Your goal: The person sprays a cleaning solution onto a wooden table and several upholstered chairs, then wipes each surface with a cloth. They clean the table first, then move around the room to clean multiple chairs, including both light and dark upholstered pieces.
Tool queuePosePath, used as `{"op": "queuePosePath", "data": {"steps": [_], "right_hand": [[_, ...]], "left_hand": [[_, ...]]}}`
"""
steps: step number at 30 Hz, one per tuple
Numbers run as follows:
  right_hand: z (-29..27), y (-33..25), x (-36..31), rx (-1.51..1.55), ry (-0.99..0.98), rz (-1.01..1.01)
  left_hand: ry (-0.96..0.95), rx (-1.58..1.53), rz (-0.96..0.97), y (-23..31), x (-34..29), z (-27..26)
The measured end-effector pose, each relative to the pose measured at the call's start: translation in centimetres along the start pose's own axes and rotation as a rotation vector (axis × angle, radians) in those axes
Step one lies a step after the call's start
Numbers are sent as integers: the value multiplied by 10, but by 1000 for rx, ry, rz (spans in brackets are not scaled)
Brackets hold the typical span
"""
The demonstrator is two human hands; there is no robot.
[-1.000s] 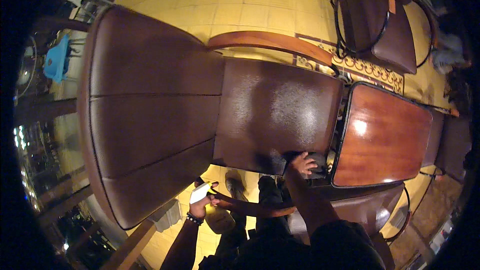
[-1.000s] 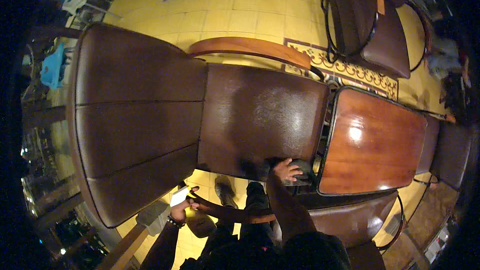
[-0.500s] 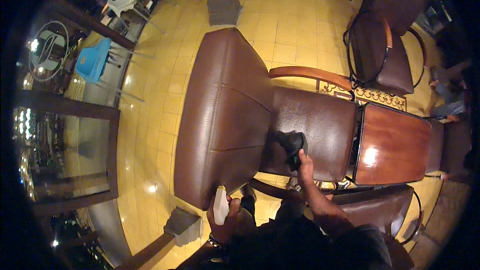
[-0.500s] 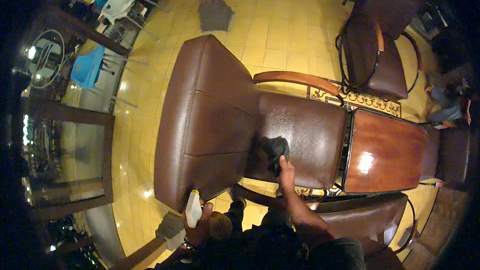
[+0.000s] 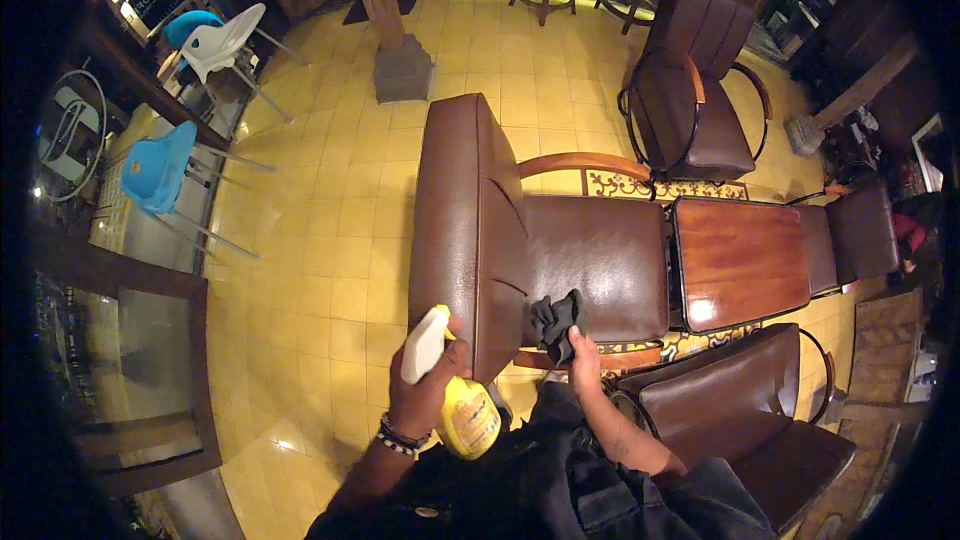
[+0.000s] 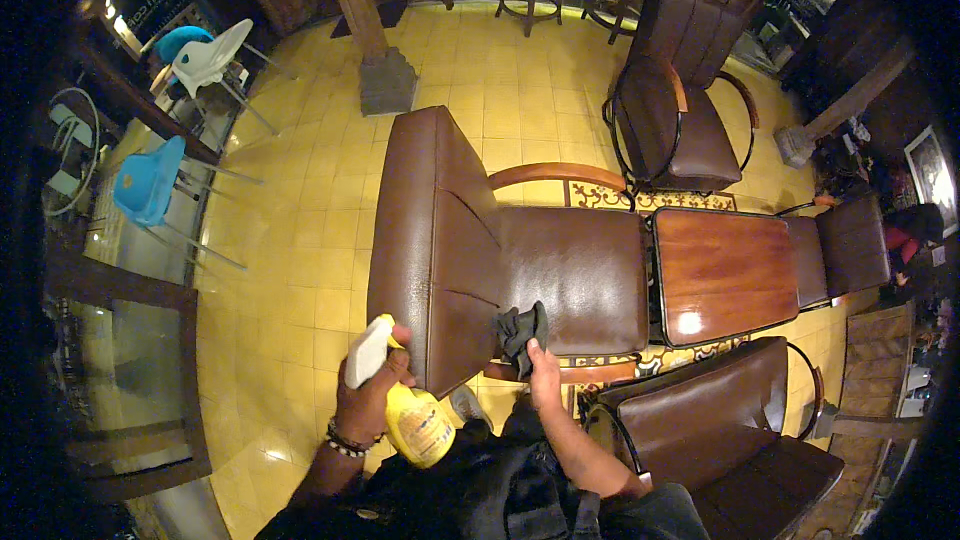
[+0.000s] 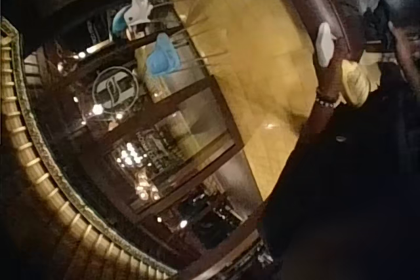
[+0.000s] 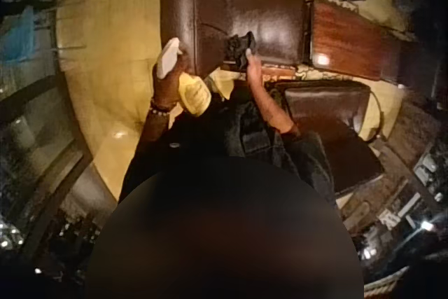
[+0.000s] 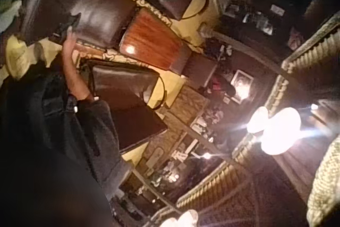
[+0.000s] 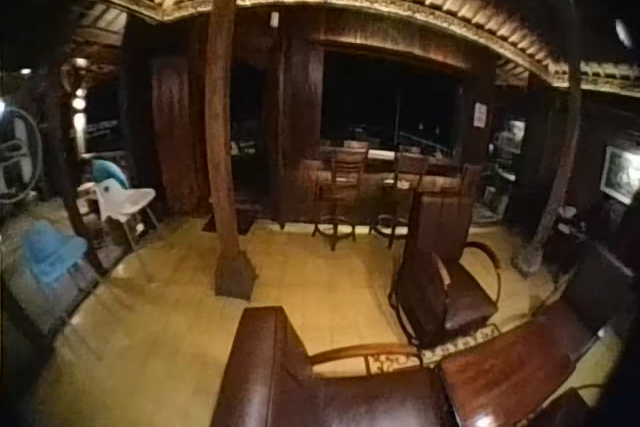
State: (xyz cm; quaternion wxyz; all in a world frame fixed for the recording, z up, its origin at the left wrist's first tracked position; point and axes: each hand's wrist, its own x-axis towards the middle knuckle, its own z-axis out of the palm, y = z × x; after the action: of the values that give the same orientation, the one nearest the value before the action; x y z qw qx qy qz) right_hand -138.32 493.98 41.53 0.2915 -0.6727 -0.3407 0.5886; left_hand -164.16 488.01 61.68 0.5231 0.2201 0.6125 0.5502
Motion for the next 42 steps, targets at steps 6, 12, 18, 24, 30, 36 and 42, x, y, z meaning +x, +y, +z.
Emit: {"op": "queuePosePath", "data": {"steps": [6, 12, 18, 24, 30, 36, 42], "right_hand": [[22, -41, -46, -9, -337, -389], [124, -130, 12, -208, -491, -810], [187, -99, 148, -32, -322, -705], [151, 12, 300, 524, -355, 437], [139, -26, 177, 117, -463, -126], [151, 18, 245, 35, -351, -458], [138, 168, 323, 206, -340, 373]], "left_hand": [[12, 118, -4, 39, 32, -28], [4, 304, -59, 77, 101, -20], [222, 599, 191, 98, 187, -9], [530, 1023, 730, 11, 262, 16], [625, 994, 615, -7, 265, 19], [686, 1123, 740, -6, 274, 27], [660, 909, 686, -14, 273, 18]]}}
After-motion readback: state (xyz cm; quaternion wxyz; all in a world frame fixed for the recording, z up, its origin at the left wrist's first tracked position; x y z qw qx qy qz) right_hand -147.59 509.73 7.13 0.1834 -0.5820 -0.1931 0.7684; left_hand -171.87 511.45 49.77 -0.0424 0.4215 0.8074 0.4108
